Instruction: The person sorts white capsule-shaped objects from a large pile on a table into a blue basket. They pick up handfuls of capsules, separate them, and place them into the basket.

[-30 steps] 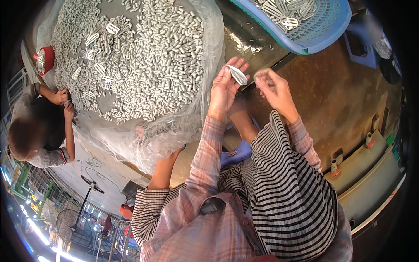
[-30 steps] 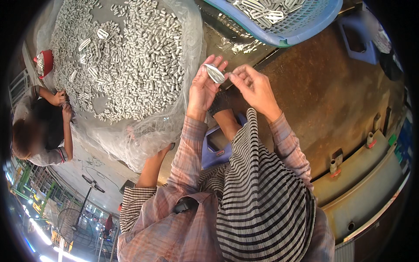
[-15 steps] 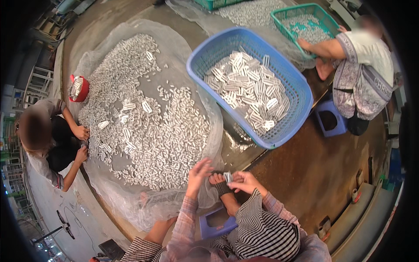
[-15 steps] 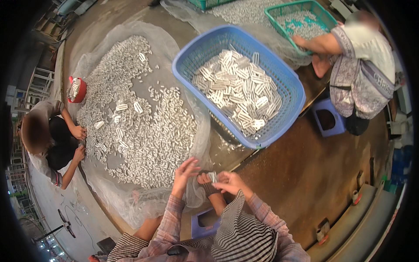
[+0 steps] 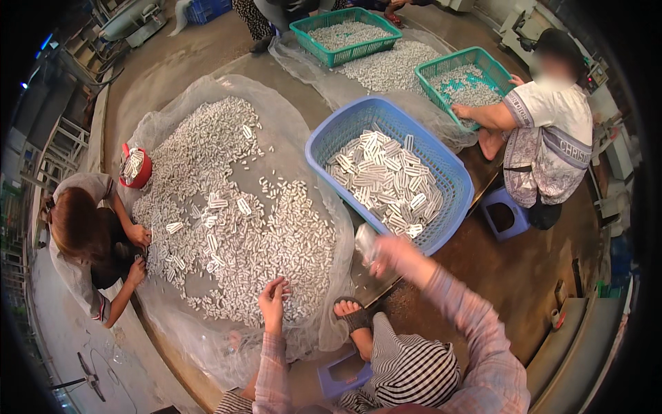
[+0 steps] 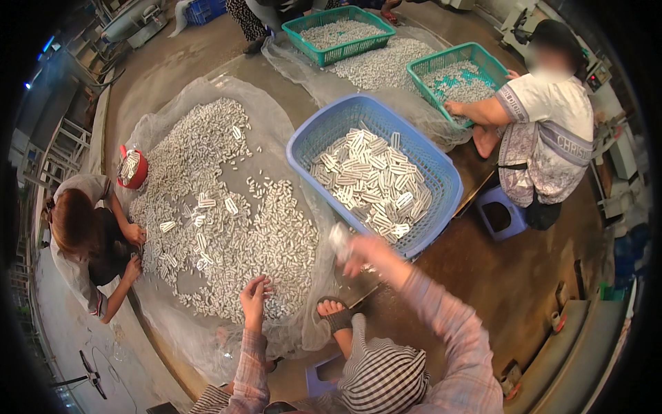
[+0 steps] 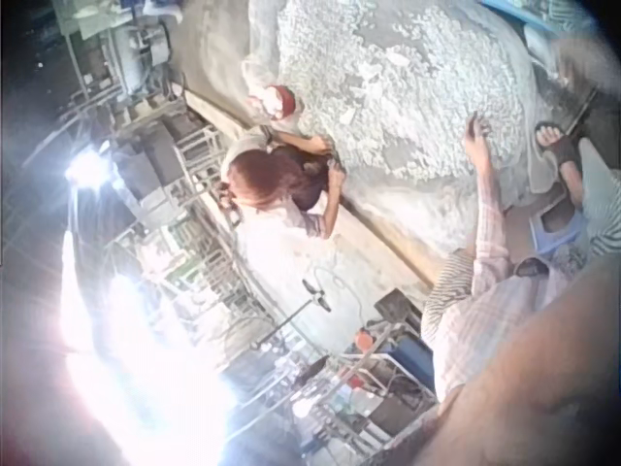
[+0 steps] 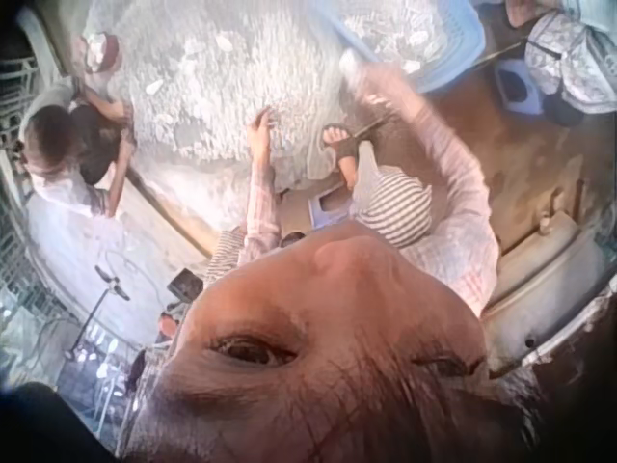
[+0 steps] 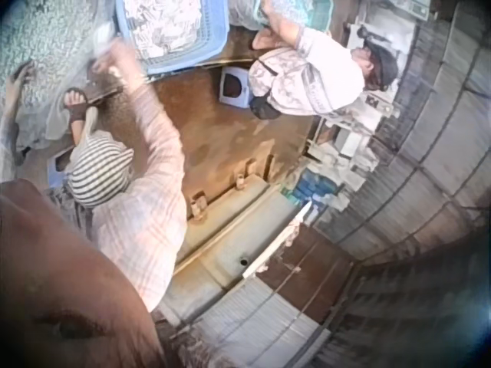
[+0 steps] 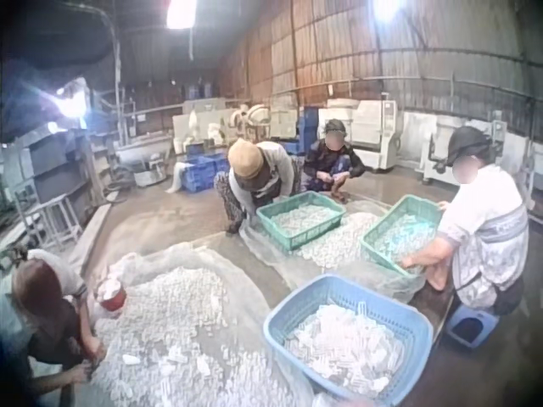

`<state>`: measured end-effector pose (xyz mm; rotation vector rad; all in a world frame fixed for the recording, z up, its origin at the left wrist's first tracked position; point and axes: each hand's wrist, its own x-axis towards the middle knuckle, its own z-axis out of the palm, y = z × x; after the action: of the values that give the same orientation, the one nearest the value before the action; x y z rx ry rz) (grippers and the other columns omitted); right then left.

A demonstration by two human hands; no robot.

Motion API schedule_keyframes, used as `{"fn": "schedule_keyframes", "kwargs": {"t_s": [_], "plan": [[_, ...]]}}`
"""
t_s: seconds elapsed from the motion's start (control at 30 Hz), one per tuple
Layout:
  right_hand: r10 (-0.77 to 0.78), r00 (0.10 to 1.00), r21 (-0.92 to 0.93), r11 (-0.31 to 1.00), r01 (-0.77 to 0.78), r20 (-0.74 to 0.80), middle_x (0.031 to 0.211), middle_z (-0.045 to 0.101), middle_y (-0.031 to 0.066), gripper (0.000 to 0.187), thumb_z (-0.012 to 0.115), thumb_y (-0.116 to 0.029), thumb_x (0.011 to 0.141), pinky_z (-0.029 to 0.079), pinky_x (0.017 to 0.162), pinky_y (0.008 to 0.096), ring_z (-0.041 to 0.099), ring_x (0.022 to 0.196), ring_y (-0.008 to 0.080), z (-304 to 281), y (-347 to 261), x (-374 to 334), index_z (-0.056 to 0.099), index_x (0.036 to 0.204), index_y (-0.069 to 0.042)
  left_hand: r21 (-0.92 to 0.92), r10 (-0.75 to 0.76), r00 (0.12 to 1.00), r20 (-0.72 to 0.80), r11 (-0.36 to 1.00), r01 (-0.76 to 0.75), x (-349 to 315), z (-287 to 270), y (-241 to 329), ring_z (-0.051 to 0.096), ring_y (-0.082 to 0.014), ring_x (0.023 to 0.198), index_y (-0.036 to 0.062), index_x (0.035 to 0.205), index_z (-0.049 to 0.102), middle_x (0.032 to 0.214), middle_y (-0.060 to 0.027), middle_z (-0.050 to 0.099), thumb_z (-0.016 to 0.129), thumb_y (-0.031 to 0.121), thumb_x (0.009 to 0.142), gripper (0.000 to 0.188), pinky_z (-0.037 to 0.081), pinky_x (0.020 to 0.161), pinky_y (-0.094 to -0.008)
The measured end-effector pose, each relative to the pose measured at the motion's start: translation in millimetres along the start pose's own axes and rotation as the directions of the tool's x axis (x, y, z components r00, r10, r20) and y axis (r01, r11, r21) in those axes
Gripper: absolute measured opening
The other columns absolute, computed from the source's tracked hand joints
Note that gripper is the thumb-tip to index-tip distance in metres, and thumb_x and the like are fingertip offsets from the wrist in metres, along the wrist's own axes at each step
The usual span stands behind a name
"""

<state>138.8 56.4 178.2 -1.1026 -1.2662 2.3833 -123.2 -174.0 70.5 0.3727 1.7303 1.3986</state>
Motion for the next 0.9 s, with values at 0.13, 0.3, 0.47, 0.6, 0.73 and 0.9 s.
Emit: {"fn": "schedule_keyframes", "kwargs": {"t_s": [0.13, 0.3, 0.47, 0.6, 0.73, 0.9], "plan": [[-0.412, 0.819, -0.02, 0.897, 0.441, -0.399, 0.113, 0.062, 0.0141, 0.056, 0.044, -0.048, 0.095, 0.048, 0.079, 0.0314, 0.061, 0.089, 0.0189, -76, -205, 69, 0.055, 0.117, 0.002, 0.01, 0.029, 1.0, -0.013, 1.0, -0.029, 6, -8, 22, 0.063, -0.0127, 0.076, -0.0012, 0.113, 0.06, 0.098, -0.0096, 0.067, 0.052, 0.012, 0.092, 0.025, 0.048, 0.063, -0.023], [-0.536, 0.577, -0.124, 0.79, 0.601, -0.616, 0.1, 0.066, 0.0177, 0.052, 0.058, -0.04, 0.089, 0.054, 0.068, 0.0354, 0.065, 0.086, 0.0239, -124, -252, 119, 0.058, 0.112, 0.006, 0.007, 0.02, 0.999, 0.041, 1.0, -0.021, 6, 6, 26, 0.063, -0.0117, 0.076, -0.0013, 0.111, 0.061, 0.098, -0.0094, 0.067, 0.053, 0.012, 0.092, 0.025, 0.048, 0.063, -0.0225], [-0.406, 0.827, -0.33, 0.899, 0.287, -0.389, 0.086, 0.067, 0.0131, 0.026, 0.053, -0.018, 0.092, 0.052, 0.049, 0.0274, 0.066, 0.067, 0.0173, -78, -123, 120, 0.063, 0.104, 0.002, 0.053, -0.019, 0.989, 0.144, 0.999, 0.011, -6, 25, 32, 0.062, -0.012, 0.077, -0.0018, 0.11, 0.061, 0.099, -0.0087, 0.067, 0.057, 0.008, 0.089, 0.023, 0.048, 0.063, -0.0226], [-0.423, 0.805, -0.218, 0.906, 0.363, -0.416, 0.079, 0.066, 0.0092, 0.022, 0.052, -0.013, 0.092, 0.048, 0.047, 0.0225, 0.062, 0.058, 0.0133, -54, -62, 87, 0.062, 0.105, 0.003, 0.486, 0.179, 0.969, 0.169, 0.84, -0.24, -10, 38, 37, 0.059, -0.0095, 0.073, -0.0005, 0.093, 0.067, 0.083, -0.0031, 0.066, 0.069, 0.004, 0.078, 0.016, 0.046, 0.063, -0.0214], [-0.502, 0.708, -0.171, 0.857, 0.487, -0.497, 0.074, 0.064, 0.007, 0.02, 0.051, -0.012, 0.094, 0.047, 0.047, 0.0208, 0.06, 0.055, 0.0099, -17, -42, 61, 0.063, 0.104, 0.001, 0.376, 0.181, 0.969, 0.165, 0.897, -0.232, -14, 39, 38, 0.055, -0.006, 0.065, 0.0009, 0.085, 0.068, 0.073, -0.0007, 0.062, 0.073, 0.003, 0.074, 0.012, 0.043, 0.059, -0.021], [-0.543, 0.665, -0.205, 0.829, 0.519, -0.513, 0.067, 0.06, 0.0034, 0.019, 0.053, -0.013, 0.095, 0.045, 0.048, 0.0188, 0.054, 0.052, 0.0063, 27, -2, 36, 0.062, 0.103, 0.001, 0.37, 0.219, 0.97, 0.105, 0.897, -0.242, -20, 37, 33, 0.062, -0.0092, 0.073, -0.0018, 0.092, 0.07, 0.079, -0.0081, 0.069, 0.07, 0.009, 0.081, 0.016, 0.049, 0.067, -0.0237]]}}
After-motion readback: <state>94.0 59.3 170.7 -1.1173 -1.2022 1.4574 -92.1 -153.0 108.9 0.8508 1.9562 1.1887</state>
